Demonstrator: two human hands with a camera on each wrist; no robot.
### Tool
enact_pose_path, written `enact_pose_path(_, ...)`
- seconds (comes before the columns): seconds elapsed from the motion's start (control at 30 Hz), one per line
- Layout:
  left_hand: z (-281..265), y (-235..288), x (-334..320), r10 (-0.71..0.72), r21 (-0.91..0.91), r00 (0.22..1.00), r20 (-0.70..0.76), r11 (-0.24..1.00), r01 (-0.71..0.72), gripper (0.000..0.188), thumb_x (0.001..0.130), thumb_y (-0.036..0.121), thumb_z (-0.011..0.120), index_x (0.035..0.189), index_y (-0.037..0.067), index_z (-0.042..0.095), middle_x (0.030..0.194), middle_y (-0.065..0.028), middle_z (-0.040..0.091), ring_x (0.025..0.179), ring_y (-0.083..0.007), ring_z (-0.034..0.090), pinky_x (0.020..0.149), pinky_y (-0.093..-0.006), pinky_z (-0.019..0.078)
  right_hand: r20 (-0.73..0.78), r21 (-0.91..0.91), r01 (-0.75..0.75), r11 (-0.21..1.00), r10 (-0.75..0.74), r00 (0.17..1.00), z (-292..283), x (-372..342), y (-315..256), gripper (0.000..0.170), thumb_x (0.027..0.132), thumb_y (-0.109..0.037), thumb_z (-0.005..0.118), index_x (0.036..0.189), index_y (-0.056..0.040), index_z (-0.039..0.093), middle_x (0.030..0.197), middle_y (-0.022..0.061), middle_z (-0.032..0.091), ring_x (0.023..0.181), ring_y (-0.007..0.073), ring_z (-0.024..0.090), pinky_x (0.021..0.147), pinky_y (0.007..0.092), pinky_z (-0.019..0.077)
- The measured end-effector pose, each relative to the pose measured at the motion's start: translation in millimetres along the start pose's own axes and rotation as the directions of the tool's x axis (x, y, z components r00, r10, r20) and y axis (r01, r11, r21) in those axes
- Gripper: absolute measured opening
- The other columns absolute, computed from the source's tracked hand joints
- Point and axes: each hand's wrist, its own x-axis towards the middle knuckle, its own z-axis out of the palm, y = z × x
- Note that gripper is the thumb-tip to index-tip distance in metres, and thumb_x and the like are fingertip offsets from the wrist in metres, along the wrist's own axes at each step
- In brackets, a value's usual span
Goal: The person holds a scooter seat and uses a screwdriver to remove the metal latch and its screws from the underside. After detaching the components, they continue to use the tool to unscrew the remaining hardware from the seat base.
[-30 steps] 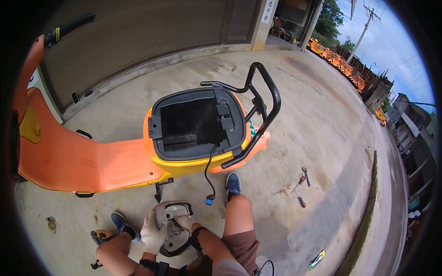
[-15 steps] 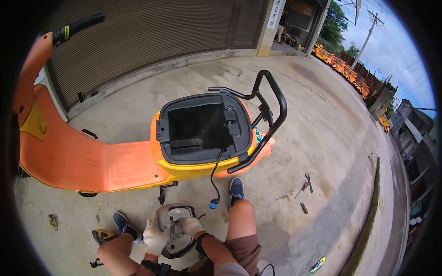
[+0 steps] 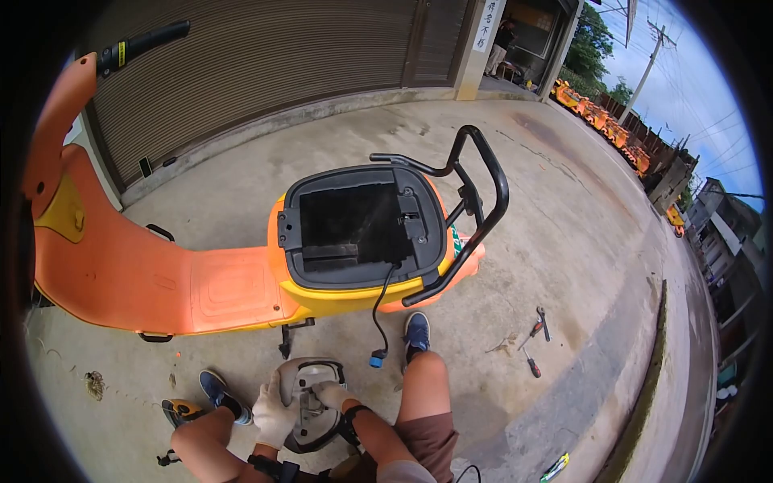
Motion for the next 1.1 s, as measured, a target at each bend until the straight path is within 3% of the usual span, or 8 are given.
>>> enact_pose_path(0.13, -2.0, 1.7, -0.4, -0.013, -0.003, 1.000, 0.011, 1.000, 0.013, 0.081, 0.081, 0.036, 0.068, 0.151, 0.013, 0.035, 0.125, -0.0170, 0.055, 0.104, -0.0358, 0.064, 0.087, -0.0428, 0.0529, -0.011, -0.396, 0.063, 0.916, -0.073, 0.997, -11.6, -13.1, -16.8, 0.034, 0.095, -0.033, 0.049, 0.102, -0.0064, 0.070, 0.102, 0.0258, 0.068, 0.096, 0.0401, 0.066, 0.082, 0.0489, 0.0520)
enact_pose_path(0.37, -3.7, 3.0, -3.2, 0.013, -0.045, 0.999, -0.038, 0.999, -0.015, 0.079, 0.079, 0.035, 0.069, 0.149, 0.015, 0.038, 0.123, -0.0174, 0.057, 0.103, -0.0359, 0.064, 0.085, -0.0432, 0.0539, -0.163, -0.114, 0.152, 0.982, -0.169, 0.972, 2.4, -5.9, 5.5, 0.043, 0.097, -0.041, 0.048, 0.101, -0.0050, 0.070, 0.088, 0.0205, 0.071, 0.076, 0.0358, 0.070, 0.067, 0.0456, 0.0542)
enact_pose_path(0.43, -1.6, 5.2, -1.8, 0.014, -0.036, 0.999, -0.052, 0.999, -0.016, 0.079, 0.079, 0.034, 0.070, 0.148, 0.015, 0.039, 0.121, -0.0174, 0.057, 0.103, -0.0361, 0.064, 0.085, -0.0433, 0.0539, 0.198, 0.312, -0.457, 0.833, 0.414, 0.888, -24.9, -18.2, -38.5, 0.054, 0.098, -0.049, 0.043, 0.103, -0.0020, 0.069, 0.086, 0.0151, 0.070, 0.069, 0.0286, 0.067, 0.062, 0.0409, 0.0523)
enact_pose_path(0.53, 3.1, 5.5, -2.3, 0.014, -0.032, 0.998, -0.067, 0.999, -0.016, 0.078, 0.078, 0.033, 0.071, 0.147, 0.015, 0.040, 0.119, -0.0177, 0.058, 0.103, -0.0364, 0.064, 0.085, -0.0435, 0.0538, 0.237, 0.271, -0.441, 0.856, 0.385, 0.892, -17.5, -9.5, -29.5, 0.061, 0.098, -0.053, 0.039, 0.103, -0.0006, 0.069, 0.085, 0.0110, 0.067, 0.067, 0.0218, 0.062, 0.058, 0.0374, 0.0492)
enact_pose_path(0.7, 1.8, 4.3, -0.7, 0.027, -0.024, 0.997, -0.073, 0.999, -0.029, 0.077, 0.078, 0.033, 0.071, 0.147, 0.014, 0.042, 0.118, -0.0184, 0.058, 0.102, -0.0364, 0.064, 0.084, -0.0435, 0.0539, -0.007, -0.090, -0.030, 0.995, 0.029, 1.000, 1.0, -1.0, -4.3, 0.045, 0.100, -0.039, 0.043, 0.109, -0.0013, 0.066, 0.104, 0.0273, 0.066, 0.097, 0.0454, 0.063, 0.087, 0.0496, 0.0490)
enact_pose_path(0.87, 16.8, -6.6, 2.7, 0.088, -0.038, 0.974, -0.210, 0.994, -0.098, 0.075, 0.079, 0.030, 0.071, 0.147, 0.012, 0.042, 0.116, -0.0221, 0.057, 0.100, -0.0398, 0.063, 0.086, -0.0453, 0.0535, -0.205, -0.224, -0.026, 0.974, -0.021, 0.979, 4.7, -23.4, -17.8, 0.031, 0.097, -0.032, 0.051, 0.101, -0.0051, 0.064, 0.094, 0.0233, 0.068, 0.095, 0.0424, 0.065, 0.083, 0.0486, 0.0500)
enact_pose_path(1.03, 16.1, -3.5, 2.7, 0.083, -0.044, 0.979, -0.186, 0.995, -0.093, 0.077, 0.079, 0.026, 0.070, 0.149, 0.016, 0.039, 0.126, -0.0256, 0.055, 0.107, -0.0413, 0.062, 0.091, -0.0447, 0.0521, -0.243, -0.139, 0.007, 0.990, -0.041, 0.969, -0.4, -20.2, -17.8, 0.031, 0.096, -0.035, 0.051, 0.100, -0.0069, 0.063, 0.094, 0.0229, 0.068, 0.091, 0.0423, 0.065, 0.079, 0.0492, 0.0506)
enact_pose_path(1.1, 21.8, -5.4, 3.6, 0.104, -0.021, 0.977, -0.188, 0.994, -0.109, 0.077, 0.080, 0.027, 0.070, 0.149, 0.016, 0.039, 0.126, -0.0256, 0.055, 0.107, -0.0413, 0.062, 0.091, -0.0445, 0.0520, 0.001, 0.192, -0.259, 0.946, 0.264, 0.964, -17.4, -18.2, -32.8, 0.044, 0.098, -0.040, 0.044, 0.100, -0.0018, 0.066, 0.093, 0.0229, 0.069, 0.088, 0.0372, 0.067, 0.079, 0.0456, 0.0511)
